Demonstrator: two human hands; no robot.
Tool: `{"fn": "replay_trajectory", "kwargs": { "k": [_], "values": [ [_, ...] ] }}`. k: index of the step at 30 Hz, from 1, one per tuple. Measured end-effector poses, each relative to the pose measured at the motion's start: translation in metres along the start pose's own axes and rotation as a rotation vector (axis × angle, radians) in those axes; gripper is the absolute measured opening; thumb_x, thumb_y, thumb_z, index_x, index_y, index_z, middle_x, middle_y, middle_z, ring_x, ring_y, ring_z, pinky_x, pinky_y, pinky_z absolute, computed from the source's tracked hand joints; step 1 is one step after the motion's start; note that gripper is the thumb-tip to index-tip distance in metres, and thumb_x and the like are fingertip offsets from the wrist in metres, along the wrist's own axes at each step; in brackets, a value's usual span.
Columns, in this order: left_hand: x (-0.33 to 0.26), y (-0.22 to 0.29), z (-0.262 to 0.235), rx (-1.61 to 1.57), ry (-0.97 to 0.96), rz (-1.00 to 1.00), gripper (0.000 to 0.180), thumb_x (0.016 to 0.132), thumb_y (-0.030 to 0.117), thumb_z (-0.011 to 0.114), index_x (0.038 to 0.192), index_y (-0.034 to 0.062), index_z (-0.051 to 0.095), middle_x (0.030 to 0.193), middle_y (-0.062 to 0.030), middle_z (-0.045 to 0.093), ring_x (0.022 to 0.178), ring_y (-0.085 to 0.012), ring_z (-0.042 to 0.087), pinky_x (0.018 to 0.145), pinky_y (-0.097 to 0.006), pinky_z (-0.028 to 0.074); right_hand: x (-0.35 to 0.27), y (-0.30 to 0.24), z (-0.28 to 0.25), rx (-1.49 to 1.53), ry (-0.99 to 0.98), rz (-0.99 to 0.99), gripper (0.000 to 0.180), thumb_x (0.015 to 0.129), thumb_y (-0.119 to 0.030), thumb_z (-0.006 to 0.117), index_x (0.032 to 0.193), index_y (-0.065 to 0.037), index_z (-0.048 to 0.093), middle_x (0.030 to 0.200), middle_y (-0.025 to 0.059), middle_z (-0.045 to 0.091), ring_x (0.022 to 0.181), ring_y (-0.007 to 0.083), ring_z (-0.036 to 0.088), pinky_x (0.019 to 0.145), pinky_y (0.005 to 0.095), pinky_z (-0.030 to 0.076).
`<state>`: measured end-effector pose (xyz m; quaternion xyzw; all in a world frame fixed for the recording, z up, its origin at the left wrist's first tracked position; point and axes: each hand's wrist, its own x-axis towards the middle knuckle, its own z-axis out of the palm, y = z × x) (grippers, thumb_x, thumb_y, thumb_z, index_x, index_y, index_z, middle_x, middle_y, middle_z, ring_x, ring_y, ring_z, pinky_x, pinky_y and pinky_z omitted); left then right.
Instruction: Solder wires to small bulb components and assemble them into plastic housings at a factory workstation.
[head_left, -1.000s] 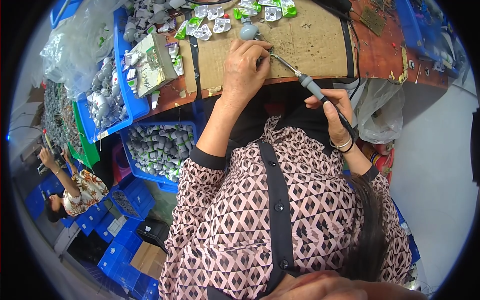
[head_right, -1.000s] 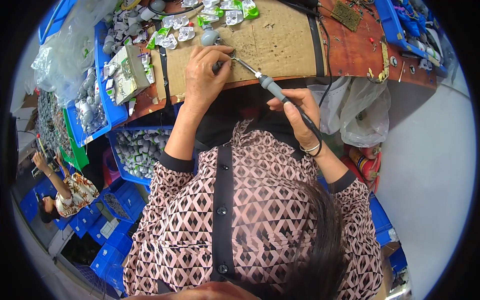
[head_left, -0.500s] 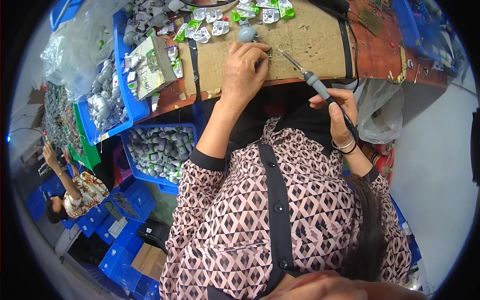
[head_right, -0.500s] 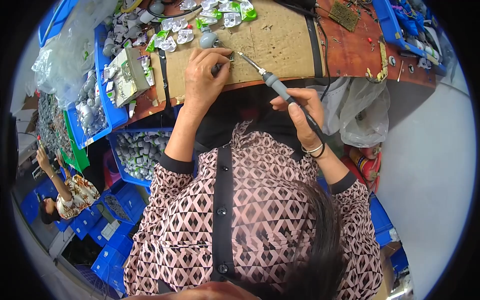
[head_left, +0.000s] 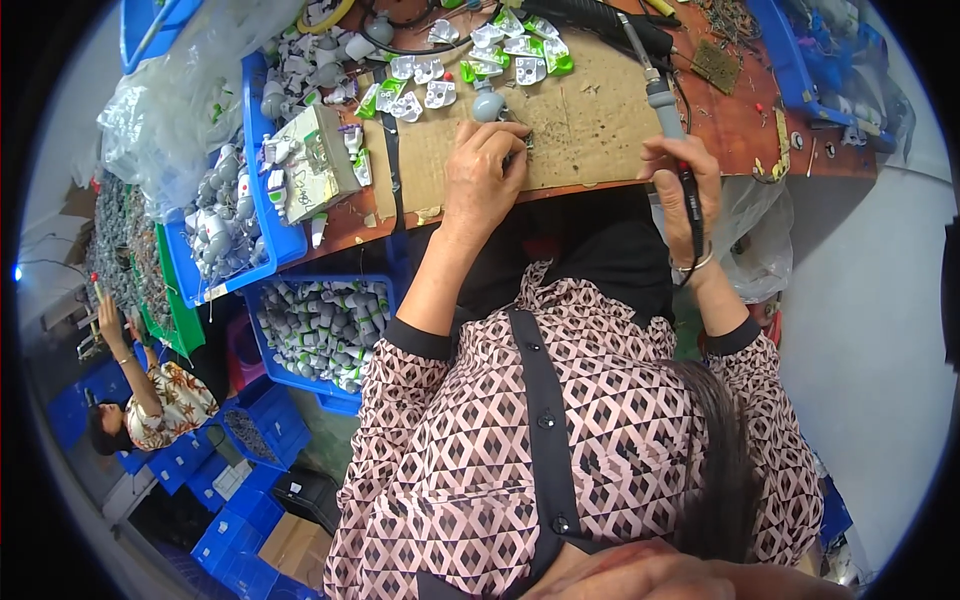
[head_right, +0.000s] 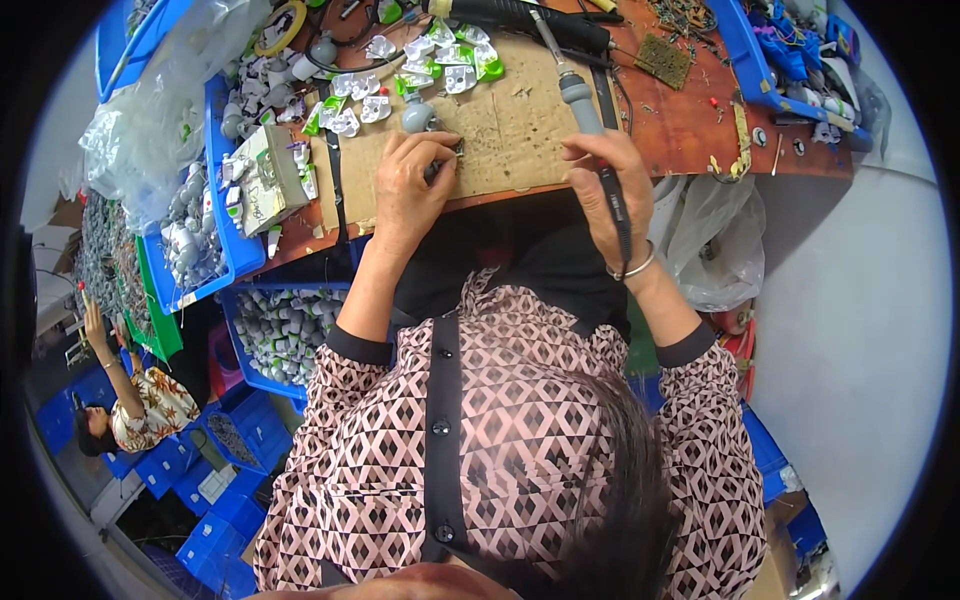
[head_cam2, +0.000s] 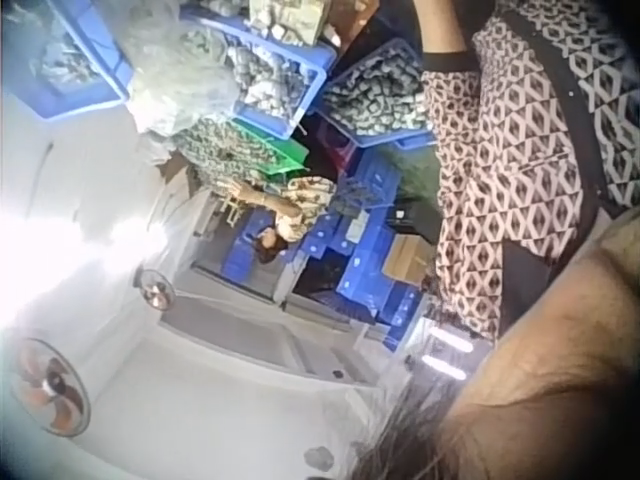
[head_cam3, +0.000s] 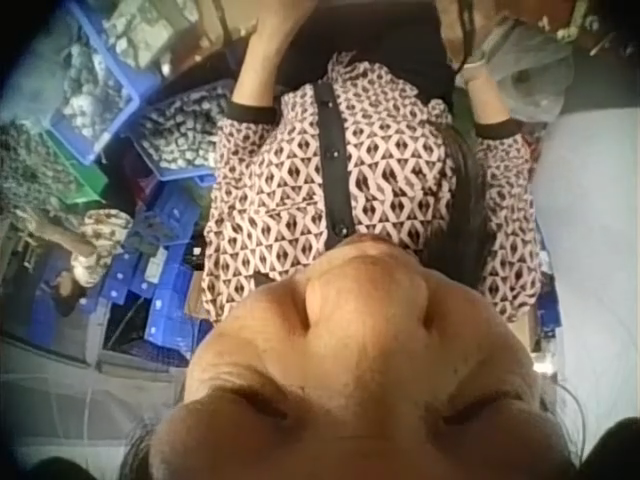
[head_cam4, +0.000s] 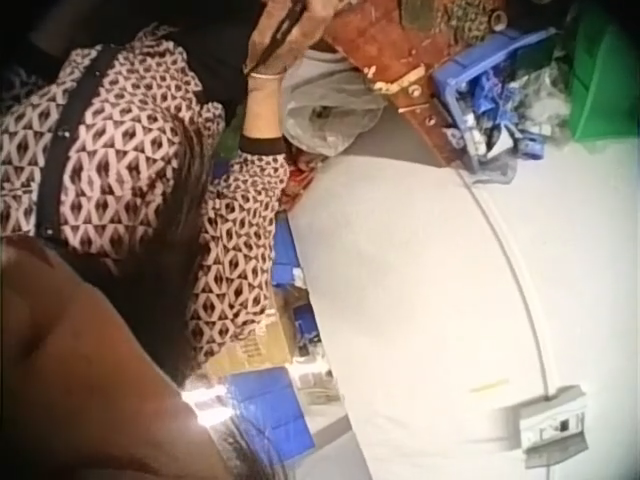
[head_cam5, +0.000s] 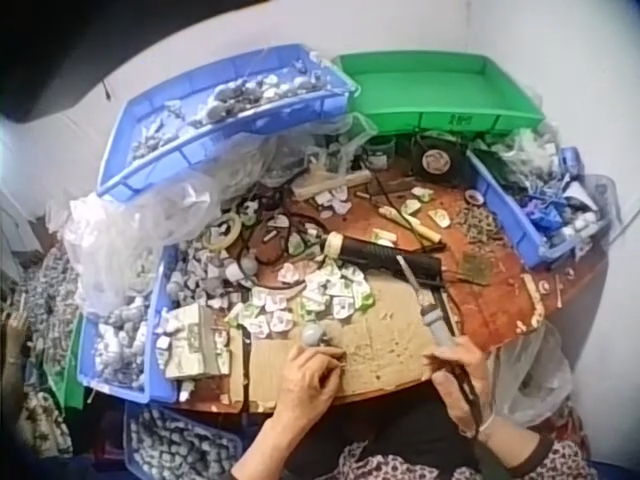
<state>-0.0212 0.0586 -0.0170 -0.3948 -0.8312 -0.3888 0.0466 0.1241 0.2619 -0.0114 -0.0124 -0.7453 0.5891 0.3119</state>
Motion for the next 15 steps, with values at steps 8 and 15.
{"fn": "replay_trajectory", "kwargs": {
  "k": [8,15],
  "values": [
    [0.001,0.000,0.000,0.028,-0.015,0.041,0.011,0.074,-0.002,0.069,0.080,0.0042,0.062,0.100,-0.0047,0.070,0.091,-0.0291,0.061,0.081,-0.039,0.050,-0.003,0.002,0.024,-0.084,-0.087,-0.134,0.028,0.098,-0.012,0.061,0.124,-0.004,0.053,0.112,0.0147,0.058,0.082,0.0166,0.062,0.074,0.0273,0.052],
    [-0.002,-0.001,0.001,0.111,0.004,0.139,0.015,0.075,0.003,0.073,0.087,0.0051,0.063,0.099,-0.0049,0.067,0.093,-0.0284,0.061,0.082,-0.039,0.049,-0.003,0.002,0.029,-0.068,-0.093,-0.136,0.027,0.098,-0.014,0.061,0.123,-0.005,0.054,0.110,0.0141,0.059,0.082,0.0162,0.061,0.073,0.0270,0.052]
  ]
}}
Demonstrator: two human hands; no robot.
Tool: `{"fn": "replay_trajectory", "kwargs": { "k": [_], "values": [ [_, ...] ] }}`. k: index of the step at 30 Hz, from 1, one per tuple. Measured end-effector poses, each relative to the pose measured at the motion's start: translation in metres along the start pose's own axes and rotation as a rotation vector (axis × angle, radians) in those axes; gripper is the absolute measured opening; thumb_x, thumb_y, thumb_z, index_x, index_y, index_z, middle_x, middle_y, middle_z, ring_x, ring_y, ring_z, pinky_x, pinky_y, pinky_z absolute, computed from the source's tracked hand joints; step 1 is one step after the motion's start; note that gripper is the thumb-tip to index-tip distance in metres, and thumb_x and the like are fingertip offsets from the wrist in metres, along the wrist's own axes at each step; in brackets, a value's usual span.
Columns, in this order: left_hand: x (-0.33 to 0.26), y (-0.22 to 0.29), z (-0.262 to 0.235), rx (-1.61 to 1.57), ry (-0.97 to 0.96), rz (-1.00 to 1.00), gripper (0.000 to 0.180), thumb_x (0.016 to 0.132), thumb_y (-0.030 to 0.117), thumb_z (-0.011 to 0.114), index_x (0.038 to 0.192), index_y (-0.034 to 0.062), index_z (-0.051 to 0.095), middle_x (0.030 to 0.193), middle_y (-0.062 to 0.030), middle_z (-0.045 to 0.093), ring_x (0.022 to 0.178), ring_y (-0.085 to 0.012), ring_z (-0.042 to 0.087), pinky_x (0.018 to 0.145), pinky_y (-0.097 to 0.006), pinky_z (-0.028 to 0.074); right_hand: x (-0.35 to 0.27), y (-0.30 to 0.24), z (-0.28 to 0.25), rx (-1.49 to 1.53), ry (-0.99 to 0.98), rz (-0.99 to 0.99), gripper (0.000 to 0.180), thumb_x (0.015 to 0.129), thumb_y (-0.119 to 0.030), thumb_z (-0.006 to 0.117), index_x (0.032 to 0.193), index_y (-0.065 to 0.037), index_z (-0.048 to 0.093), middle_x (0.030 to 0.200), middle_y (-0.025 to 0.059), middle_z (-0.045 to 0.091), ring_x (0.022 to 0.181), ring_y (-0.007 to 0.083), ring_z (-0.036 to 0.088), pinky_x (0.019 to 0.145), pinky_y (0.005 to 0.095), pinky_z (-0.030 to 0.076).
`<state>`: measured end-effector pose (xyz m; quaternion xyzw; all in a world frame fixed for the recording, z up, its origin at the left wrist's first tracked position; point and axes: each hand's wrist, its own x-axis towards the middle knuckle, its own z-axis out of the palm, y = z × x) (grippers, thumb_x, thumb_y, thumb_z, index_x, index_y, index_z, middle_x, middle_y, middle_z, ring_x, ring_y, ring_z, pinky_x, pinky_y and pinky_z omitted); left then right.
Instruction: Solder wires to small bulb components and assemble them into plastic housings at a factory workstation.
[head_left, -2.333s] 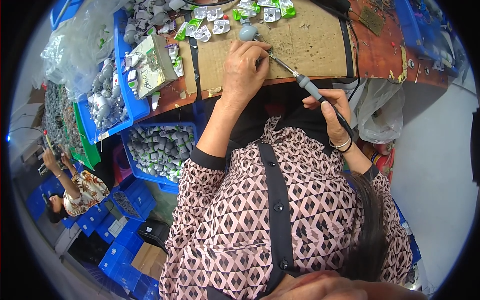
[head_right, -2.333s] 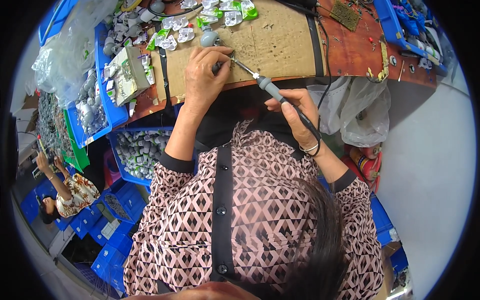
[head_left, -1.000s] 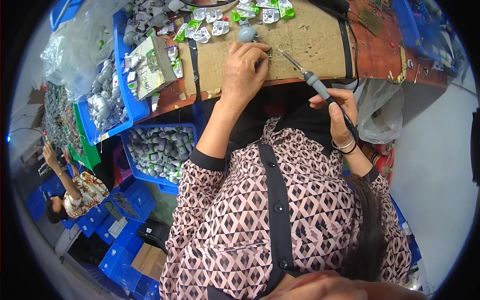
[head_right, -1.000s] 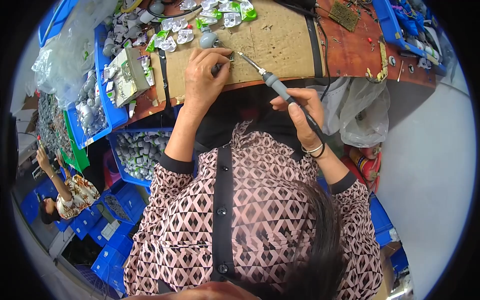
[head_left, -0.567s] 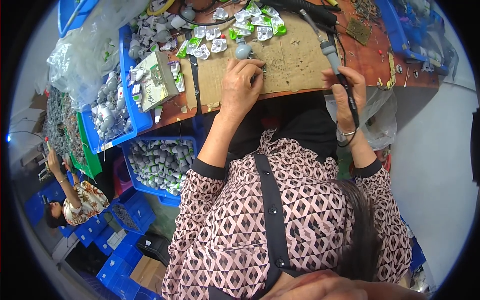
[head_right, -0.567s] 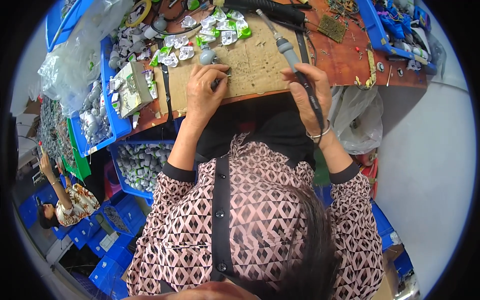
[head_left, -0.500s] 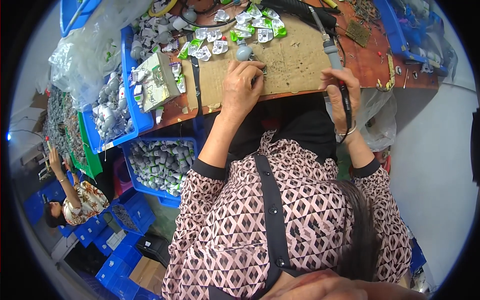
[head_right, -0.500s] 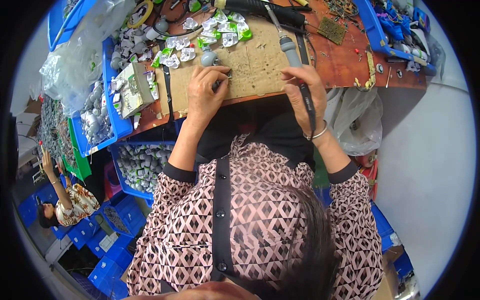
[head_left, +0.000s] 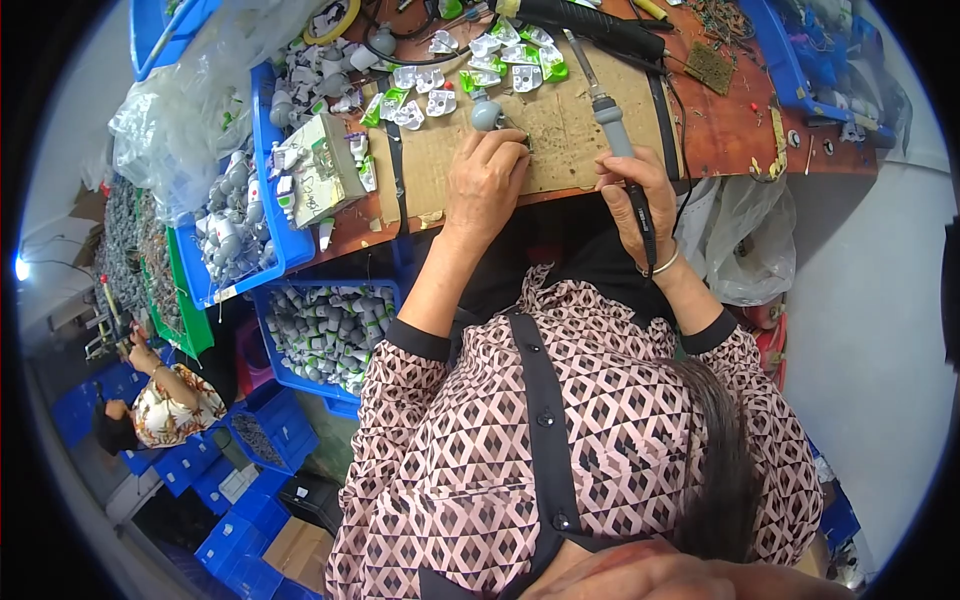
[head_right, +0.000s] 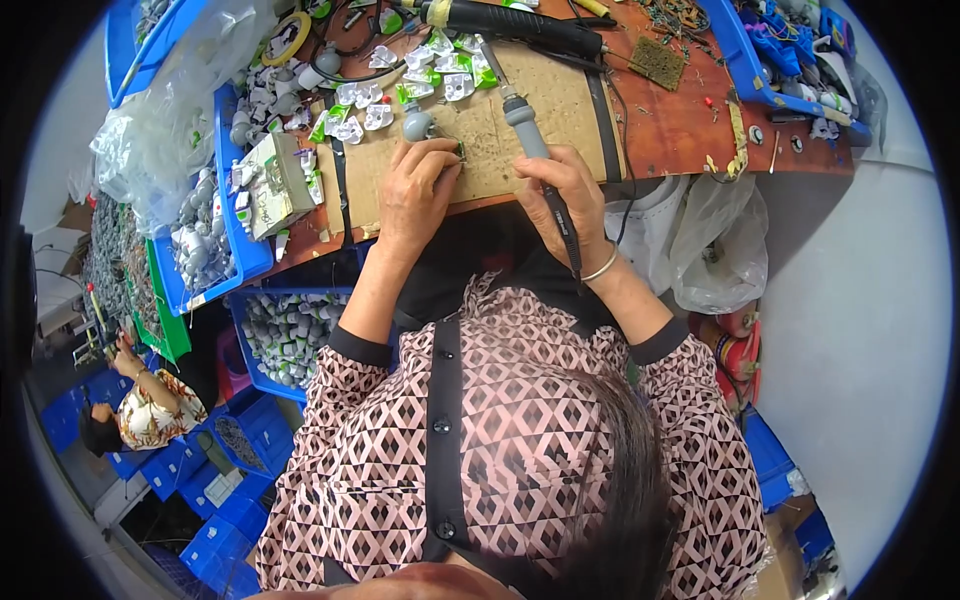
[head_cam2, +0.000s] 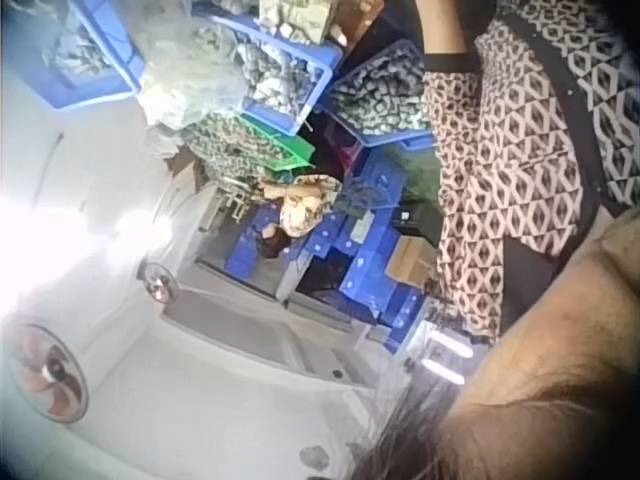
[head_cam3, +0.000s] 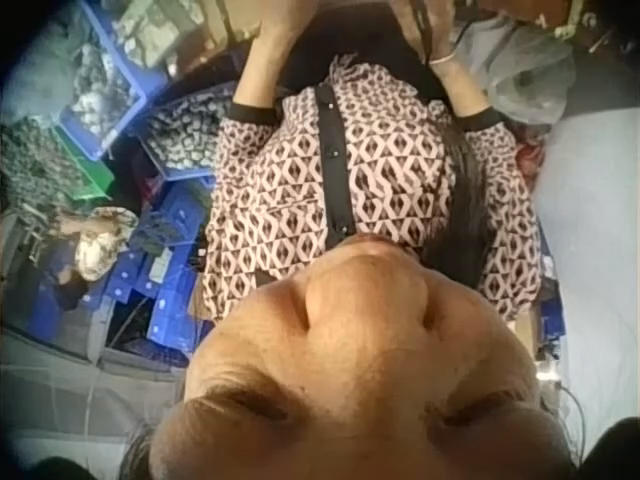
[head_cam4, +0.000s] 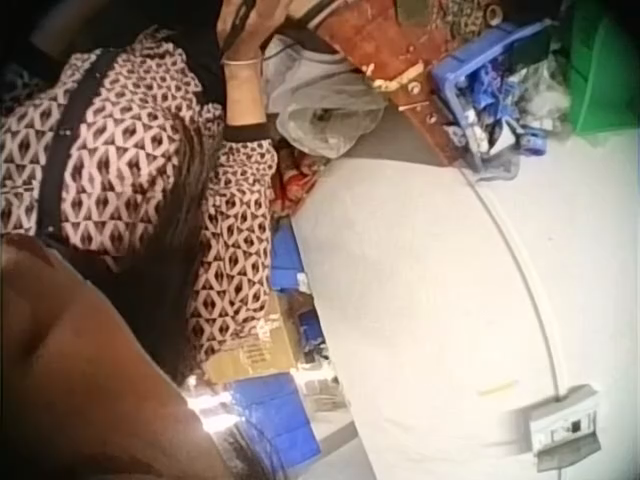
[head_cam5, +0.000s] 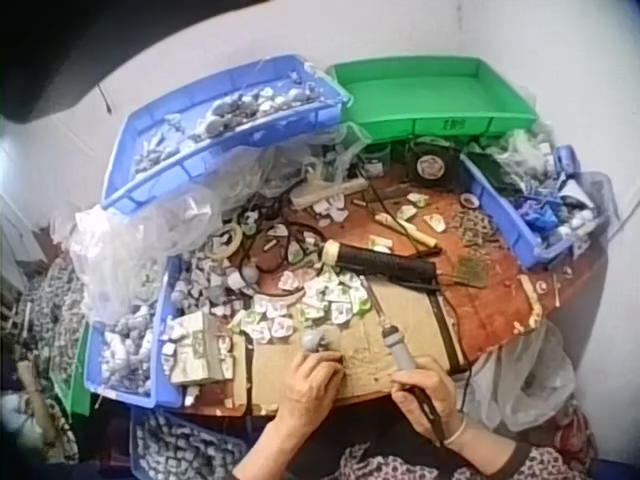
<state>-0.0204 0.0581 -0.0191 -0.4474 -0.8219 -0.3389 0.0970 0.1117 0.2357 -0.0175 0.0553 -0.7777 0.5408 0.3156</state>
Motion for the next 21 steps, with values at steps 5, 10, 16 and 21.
{"fn": "replay_trajectory", "kwargs": {
  "k": [5,10,16,21],
  "values": [
    [-0.004,0.004,-0.012,0.103,0.005,-0.002,0.032,0.074,0.008,0.076,0.103,0.0073,0.064,0.108,-0.0073,0.062,0.099,-0.0297,0.058,0.087,-0.040,0.047,-0.001,0.002,-0.003,-0.006,0.011,0.015,0.027,0.098,-0.014,0.061,0.122,-0.006,0.054,0.110,0.0136,0.060,0.084,0.0163,0.061,0.074,0.0267,0.052],
    [-0.017,0.008,-0.033,0.126,0.033,-0.155,0.047,0.075,0.012,0.077,0.119,0.0088,0.061,0.116,-0.0111,0.058,0.104,-0.0330,0.056,0.088,-0.041,0.046,0.001,0.008,-0.003,-0.053,0.052,-0.013,0.026,0.097,-0.011,0.063,0.121,-0.006,0.055,0.108,0.0127,0.063,0.083,0.0163,0.063,0.073,0.0277,0.053],
    [-0.010,0.004,-0.032,0.010,-0.100,-0.185,0.035,0.083,0.007,0.070,0.116,0.0061,0.061,0.097,-0.0140,0.063,0.084,-0.0287,0.064,0.073,-0.040,0.052,-0.002,0.022,0.007,-0.069,0.018,-0.074,0.028,0.091,-0.004,0.069,0.116,-0.007,0.055,0.097,0.0102,0.068,0.074,0.0161,0.065,0.067,0.0301,0.054],
    [0.002,0.022,-0.015,-0.576,-0.036,-0.642,0.026,0.088,0.008,0.068,0.112,0.0023,0.061,0.100,-0.0154,0.064,0.067,-0.0237,0.064,0.061,-0.032,0.052,0.019,0.004,0.030,-0.290,-0.047,-0.102,0.043,0.078,-0.009,0.080,0.108,-0.008,0.049,0.107,0.0144,0.065,0.086,0.0310,0.065,0.071,0.0376,0.051]
  ]
}}
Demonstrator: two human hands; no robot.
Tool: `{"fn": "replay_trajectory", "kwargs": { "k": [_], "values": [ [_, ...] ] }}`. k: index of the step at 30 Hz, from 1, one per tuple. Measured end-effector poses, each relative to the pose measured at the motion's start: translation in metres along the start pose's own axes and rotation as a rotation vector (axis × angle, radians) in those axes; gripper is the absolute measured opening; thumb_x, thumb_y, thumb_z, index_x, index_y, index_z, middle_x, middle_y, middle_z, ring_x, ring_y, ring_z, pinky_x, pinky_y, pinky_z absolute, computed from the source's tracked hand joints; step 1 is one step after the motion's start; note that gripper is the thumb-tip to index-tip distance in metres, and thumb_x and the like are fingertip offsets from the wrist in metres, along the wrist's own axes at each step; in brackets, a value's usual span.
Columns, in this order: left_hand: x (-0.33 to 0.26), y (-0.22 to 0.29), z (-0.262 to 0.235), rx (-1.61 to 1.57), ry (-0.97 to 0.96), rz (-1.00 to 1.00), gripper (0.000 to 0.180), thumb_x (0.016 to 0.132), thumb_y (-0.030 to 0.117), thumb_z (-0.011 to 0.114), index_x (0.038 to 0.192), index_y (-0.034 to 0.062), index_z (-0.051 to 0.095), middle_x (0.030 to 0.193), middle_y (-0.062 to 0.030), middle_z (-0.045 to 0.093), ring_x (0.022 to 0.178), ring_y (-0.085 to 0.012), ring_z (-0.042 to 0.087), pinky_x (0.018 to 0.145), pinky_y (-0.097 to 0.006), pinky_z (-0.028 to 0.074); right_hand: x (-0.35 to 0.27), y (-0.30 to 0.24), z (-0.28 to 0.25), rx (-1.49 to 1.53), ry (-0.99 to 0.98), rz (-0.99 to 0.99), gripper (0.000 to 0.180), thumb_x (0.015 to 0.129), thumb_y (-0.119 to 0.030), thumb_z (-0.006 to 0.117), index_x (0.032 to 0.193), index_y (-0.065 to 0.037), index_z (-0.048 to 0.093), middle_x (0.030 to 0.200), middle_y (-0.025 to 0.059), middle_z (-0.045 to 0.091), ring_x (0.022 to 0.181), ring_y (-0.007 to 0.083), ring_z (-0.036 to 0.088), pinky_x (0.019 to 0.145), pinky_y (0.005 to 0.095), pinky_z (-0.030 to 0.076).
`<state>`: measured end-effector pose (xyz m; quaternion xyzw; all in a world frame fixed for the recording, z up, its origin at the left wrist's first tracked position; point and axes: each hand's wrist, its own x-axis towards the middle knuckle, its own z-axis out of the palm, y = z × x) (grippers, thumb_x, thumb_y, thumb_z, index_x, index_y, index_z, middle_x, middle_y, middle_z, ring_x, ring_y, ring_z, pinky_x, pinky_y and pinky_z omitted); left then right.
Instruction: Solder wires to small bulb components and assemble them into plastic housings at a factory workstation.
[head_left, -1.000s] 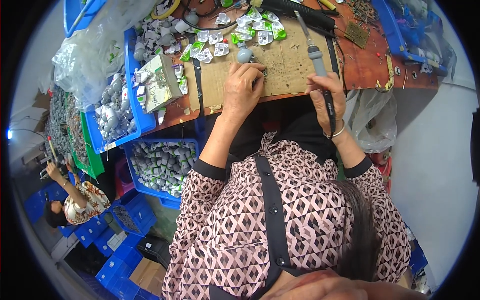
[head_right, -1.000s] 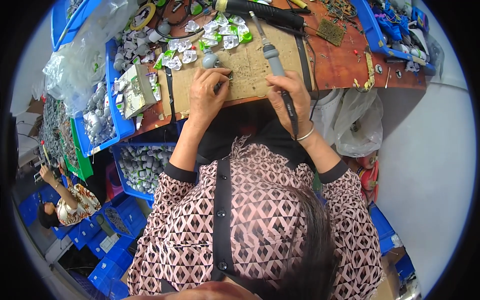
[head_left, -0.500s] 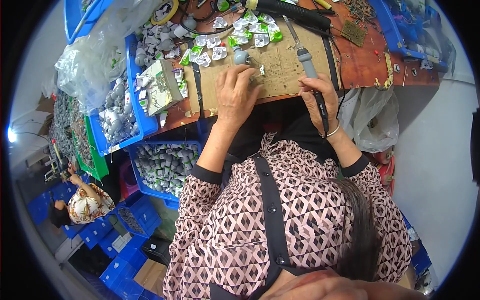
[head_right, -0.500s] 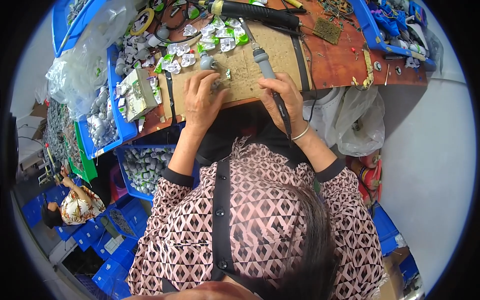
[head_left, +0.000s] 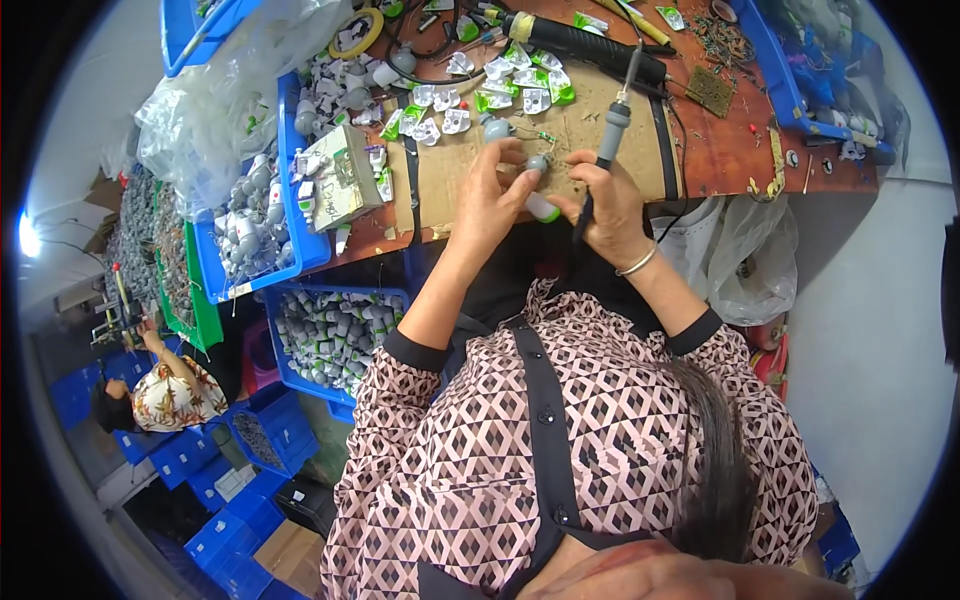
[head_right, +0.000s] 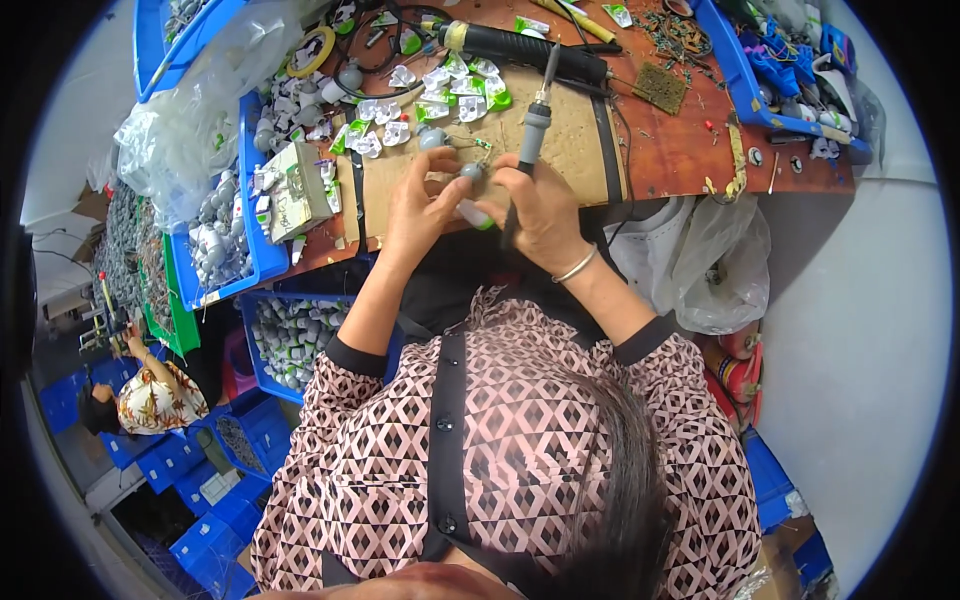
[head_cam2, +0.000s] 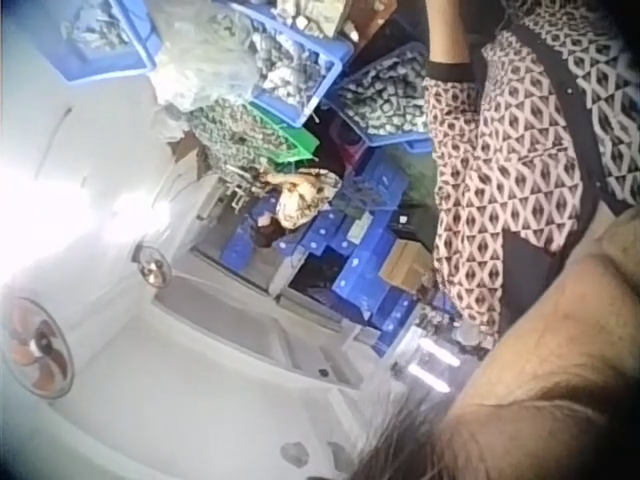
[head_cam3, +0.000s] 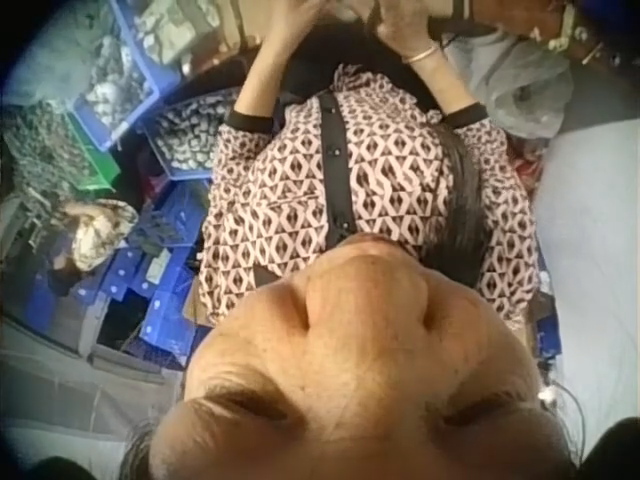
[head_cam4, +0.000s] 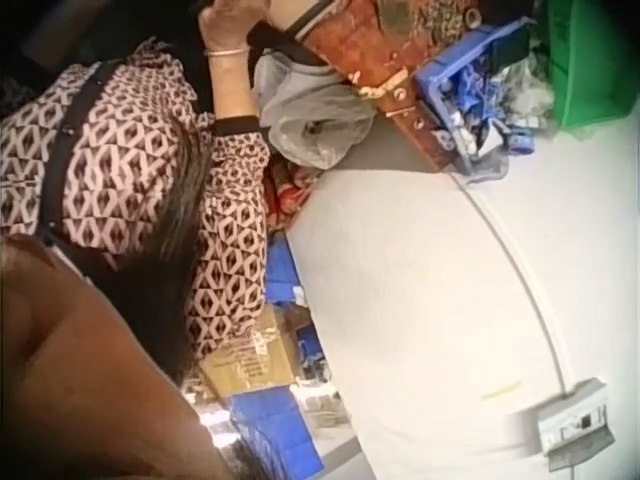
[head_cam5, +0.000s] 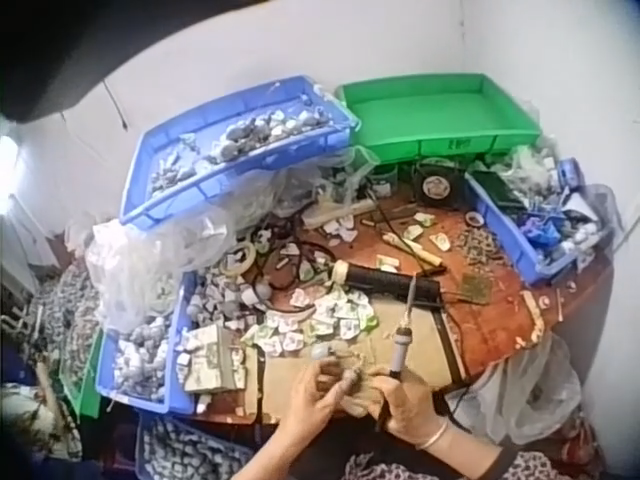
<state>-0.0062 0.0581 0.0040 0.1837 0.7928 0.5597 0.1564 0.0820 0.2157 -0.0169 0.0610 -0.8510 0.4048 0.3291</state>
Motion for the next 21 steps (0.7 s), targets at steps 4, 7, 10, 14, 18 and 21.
{"fn": "replay_trajectory", "kwargs": {
  "k": [4,7,10,14,18,21],
  "values": [
    [0.002,-0.001,-0.009,-0.052,0.005,0.043,0.022,0.089,0.009,0.067,0.109,0.0010,0.062,0.099,-0.0147,0.066,0.065,-0.0235,0.063,0.061,-0.032,0.051,0.001,0.004,0.009,-0.063,-0.007,-0.008,0.051,0.075,-0.015,0.083,0.110,-0.008,0.047,0.109,0.0145,0.063,0.091,0.0358,0.063,0.076,0.0423,0.050],
    [0.013,0.002,-0.028,0.497,0.049,0.333,0.020,0.086,0.007,0.066,0.105,0.0030,0.064,0.098,-0.0113,0.066,0.084,-0.0290,0.063,0.075,-0.037,0.050,0.003,0.009,-0.004,-0.070,0.020,-0.039,0.046,0.077,-0.013,0.081,0.107,-0.007,0.047,0.105,0.0166,0.063,0.089,0.0367,0.062,0.075,0.0426,0.051],
    [0.033,0.004,-0.030,0.702,0.069,0.646,0.030,0.079,0.006,0.065,0.109,0.0062,0.065,0.111,-0.0128,0.063,0.108,-0.0352,0.055,0.095,-0.045,0.043,0.002,0.016,-0.029,-0.065,0.024,-0.053,0.041,0.079,-0.011,0.079,0.107,-0.007,0.049,0.104,0.0168,0.063,0.088,0.0358,0.063,0.074,0.0423,0.051],
    [0.057,-0.011,-0.031,0.690,-0.021,0.738,0.036,0.079,0.005,0.064,0.115,0.0047,0.065,0.118,-0.0162,0.061,0.113,-0.0379,0.054,0.101,-0.046,0.041,-0.009,0.038,-0.048,-0.246,0.057,-0.111,0.031,0.084,-0.018,0.075,0.108,-0.008,0.058,0.108,0.0141,0.064,0.097,0.0338,0.065,0.079,0.0407,0.052],
    [0.072,-0.035,-0.039,0.670,-0.047,0.688,0.031,0.082,0.004,0.063,0.113,0.0008,0.064,0.113,-0.0195,0.063,0.108,-0.0398,0.056,0.096,-0.047,0.043,-0.028,0.055,-0.045,-0.294,0.185,-0.145,0.045,0.087,-0.017,0.070,0.127,-0.008,0.051,0.100,0.0110,0.065,0.087,0.0325,0.066,0.072,0.0422,0.053],
    [0.091,-0.050,-0.045,0.629,-0.128,0.835,0.025,0.081,0.007,0.063,0.105,-0.0002,0.065,0.107,-0.0179,0.063,0.104,-0.0392,0.057,0.094,-0.049,0.043,-0.032,0.043,-0.054,-0.328,0.278,-0.158,0.073,0.083,-0.015,0.075,0.143,-0.017,0.035,0.097,0.0117,0.065,0.085,0.0343,0.066,0.064,0.0438,0.052]
  ]
}}
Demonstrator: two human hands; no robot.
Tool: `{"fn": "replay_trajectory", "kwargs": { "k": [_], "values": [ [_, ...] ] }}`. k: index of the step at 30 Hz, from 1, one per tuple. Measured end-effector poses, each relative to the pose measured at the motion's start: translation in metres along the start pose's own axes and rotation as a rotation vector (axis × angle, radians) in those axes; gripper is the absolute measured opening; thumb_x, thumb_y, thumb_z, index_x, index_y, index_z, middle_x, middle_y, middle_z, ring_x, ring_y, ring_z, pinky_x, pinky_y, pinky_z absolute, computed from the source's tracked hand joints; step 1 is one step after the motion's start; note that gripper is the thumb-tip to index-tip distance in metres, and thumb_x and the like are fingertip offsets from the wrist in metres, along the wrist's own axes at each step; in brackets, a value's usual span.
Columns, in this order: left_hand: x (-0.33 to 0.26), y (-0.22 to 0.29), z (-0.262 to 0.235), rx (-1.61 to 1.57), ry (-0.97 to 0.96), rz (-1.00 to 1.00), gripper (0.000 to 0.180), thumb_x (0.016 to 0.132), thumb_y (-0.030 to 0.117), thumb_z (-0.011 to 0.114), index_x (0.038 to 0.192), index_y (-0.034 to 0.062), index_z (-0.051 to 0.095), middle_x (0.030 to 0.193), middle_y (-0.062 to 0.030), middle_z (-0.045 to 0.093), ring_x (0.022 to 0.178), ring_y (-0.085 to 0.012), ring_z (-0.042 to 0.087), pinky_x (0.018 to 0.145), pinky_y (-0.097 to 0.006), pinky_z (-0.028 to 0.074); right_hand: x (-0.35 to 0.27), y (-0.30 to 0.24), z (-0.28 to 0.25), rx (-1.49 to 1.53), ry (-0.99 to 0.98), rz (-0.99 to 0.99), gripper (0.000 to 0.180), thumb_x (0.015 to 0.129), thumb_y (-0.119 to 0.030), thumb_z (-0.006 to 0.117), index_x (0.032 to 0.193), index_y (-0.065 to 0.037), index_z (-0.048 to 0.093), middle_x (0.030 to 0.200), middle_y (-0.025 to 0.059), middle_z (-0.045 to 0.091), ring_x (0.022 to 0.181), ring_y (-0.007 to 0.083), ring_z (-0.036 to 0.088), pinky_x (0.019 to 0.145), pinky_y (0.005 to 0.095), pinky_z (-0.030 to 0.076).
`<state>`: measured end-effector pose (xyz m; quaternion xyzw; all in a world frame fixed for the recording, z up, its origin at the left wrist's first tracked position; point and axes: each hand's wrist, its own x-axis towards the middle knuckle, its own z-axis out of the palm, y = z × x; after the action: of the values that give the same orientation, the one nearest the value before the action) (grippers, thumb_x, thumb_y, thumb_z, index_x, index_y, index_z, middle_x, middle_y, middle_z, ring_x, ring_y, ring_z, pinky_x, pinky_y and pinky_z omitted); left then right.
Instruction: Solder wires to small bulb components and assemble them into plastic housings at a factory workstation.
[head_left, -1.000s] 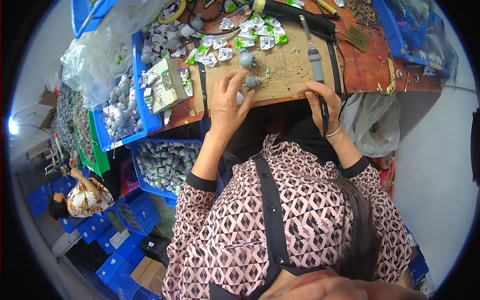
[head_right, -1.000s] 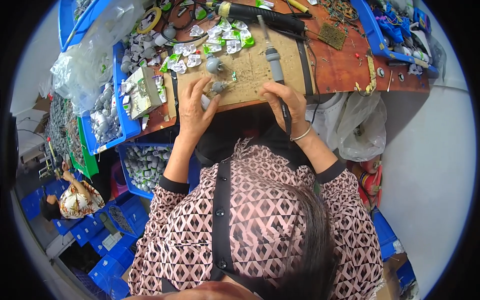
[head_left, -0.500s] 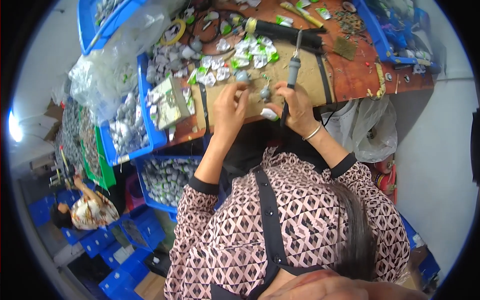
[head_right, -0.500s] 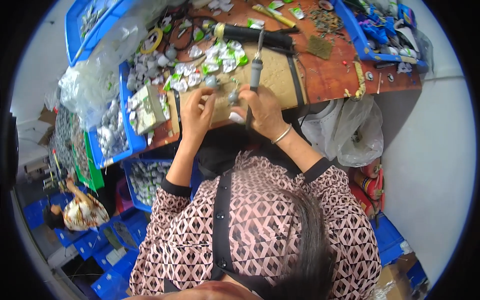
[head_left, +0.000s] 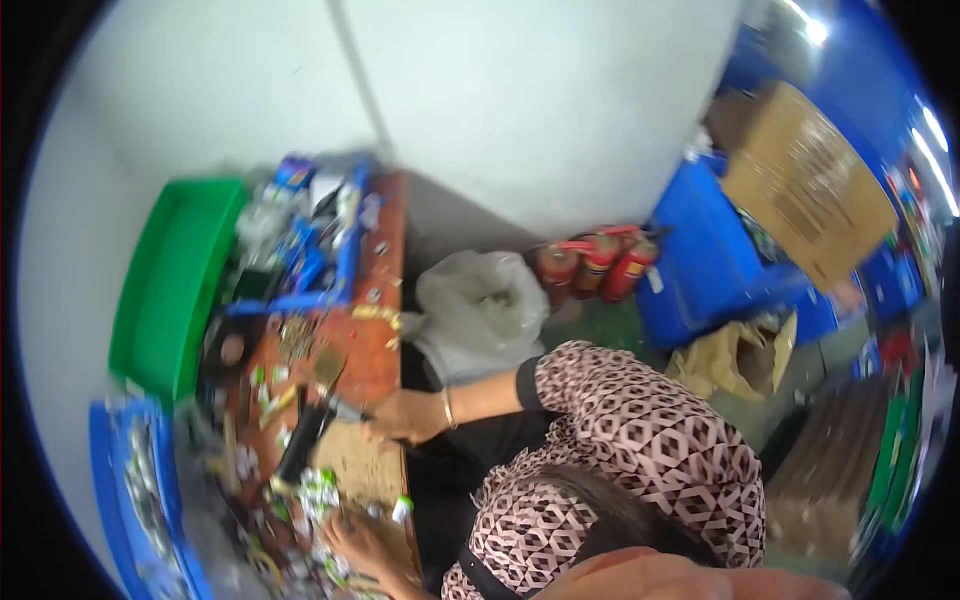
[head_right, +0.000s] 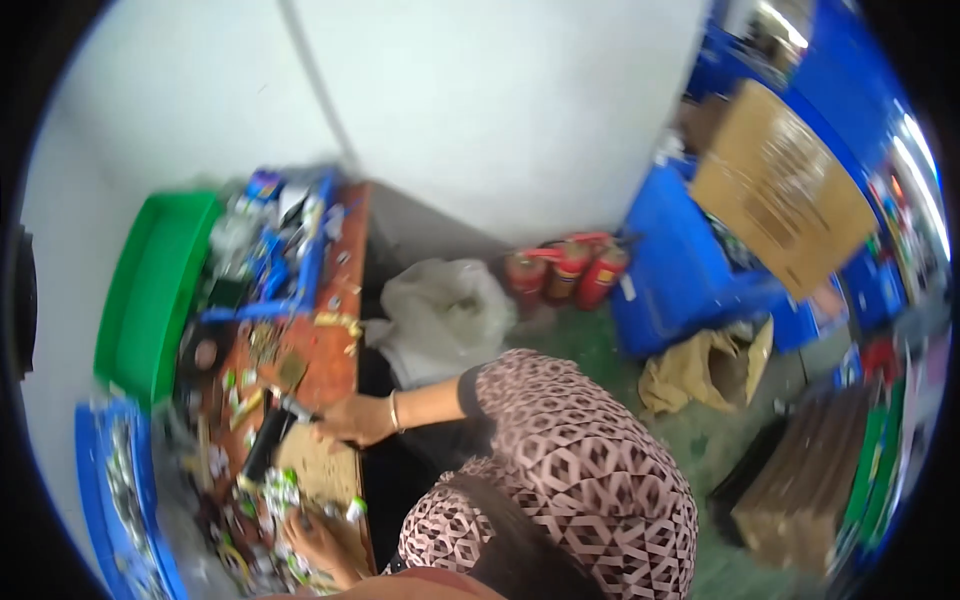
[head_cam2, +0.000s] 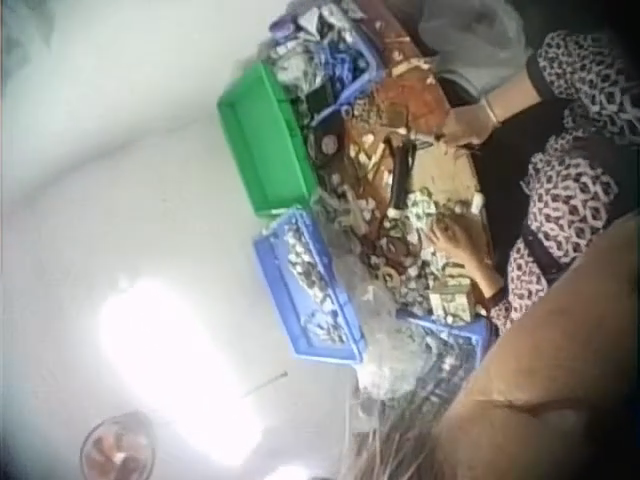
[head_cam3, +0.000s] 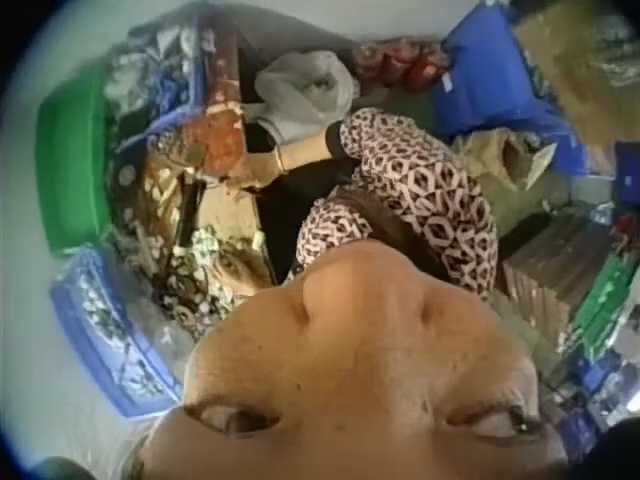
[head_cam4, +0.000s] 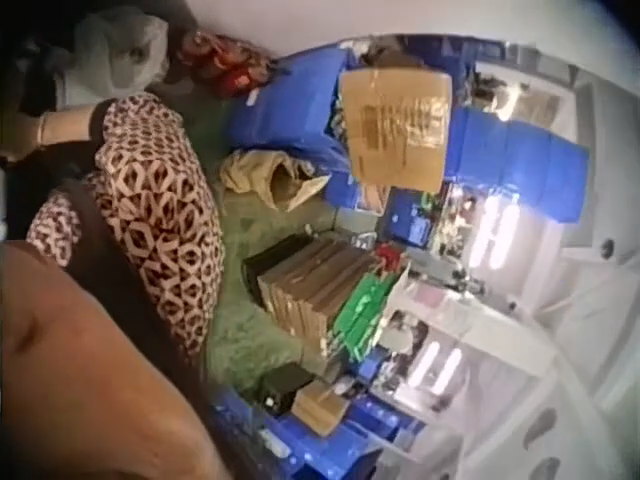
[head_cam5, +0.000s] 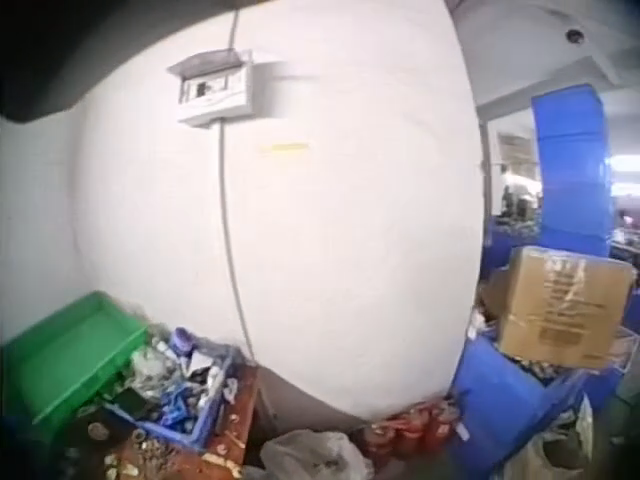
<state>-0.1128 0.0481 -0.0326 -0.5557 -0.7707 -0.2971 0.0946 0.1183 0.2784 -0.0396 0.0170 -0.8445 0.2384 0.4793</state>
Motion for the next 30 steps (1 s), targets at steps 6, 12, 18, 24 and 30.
{"fn": "replay_trajectory", "kwargs": {
  "k": [6,12,18,24,30],
  "values": [
    [0.015,0.021,0.009,0.122,0.116,0.213,0.028,0.091,0.031,0.072,0.081,0.0048,0.072,0.082,-0.0116,0.070,0.084,-0.0294,0.065,0.099,-0.050,0.047,-0.004,-0.018,0.051,-0.021,-0.238,0.235,0.030,0.095,-0.031,0.057,0.109,-0.006,0.048,0.096,0.0177,0.057,0.078,0.0375,0.060,0.065,0.0478,0.048],
    [-0.006,-0.012,0.016,0.163,0.074,0.050,0.030,0.083,0.015,0.066,0.107,-0.0018,0.065,0.103,-0.0211,0.065,0.098,-0.0408,0.058,0.088,-0.050,0.045,-0.016,-0.038,0.145,-0.351,-0.097,-0.022,0.067,0.080,-0.056,0.065,0.119,-0.004,0.050,0.109,0.0196,0.054,0.097,0.0362,0.056,0.080,0.0484,0.045],
    [-0.026,0.033,-0.020,-0.005,-0.039,-0.096,0.041,0.083,0.012,0.068,0.122,0.0010,0.063,0.116,-0.0229,0.060,0.107,-0.0407,0.055,0.094,-0.049,0.045,0.021,-0.102,0.086,-0.171,-0.564,0.309,0.044,0.079,-0.048,0.069,0.105,-0.013,0.060,0.095,0.0109,0.063,0.090,0.0319,0.062,0.079,0.0447,0.049],
    [-0.027,0.045,-0.010,0.048,0.048,-0.247,0.051,0.074,0.022,0.079,0.119,0.0078,0.061,0.112,-0.0123,0.062,0.107,-0.0328,0.057,0.095,-0.045,0.038,0.004,-0.107,0.060,-0.077,-0.326,0.181,0.052,0.073,-0.031,0.083,0.109,-0.011,0.052,0.115,0.0088,0.061,0.098,0.0320,0.057,0.083,0.0432,0.042],
    [-0.032,0.048,-0.016,0.049,0.080,-0.282,0.048,0.072,0.022,0.079,0.116,0.0106,0.062,0.107,-0.0077,0.060,0.104,-0.0278,0.057,0.091,-0.042,0.039,0.005,-0.089,0.069,0.064,-0.381,0.097,0.043,0.076,-0.008,0.076,0.110,-0.012,0.051,0.107,0.0121,0.061,0.089,0.0333,0.058,0.078,0.0430,0.044]
  ]
}}
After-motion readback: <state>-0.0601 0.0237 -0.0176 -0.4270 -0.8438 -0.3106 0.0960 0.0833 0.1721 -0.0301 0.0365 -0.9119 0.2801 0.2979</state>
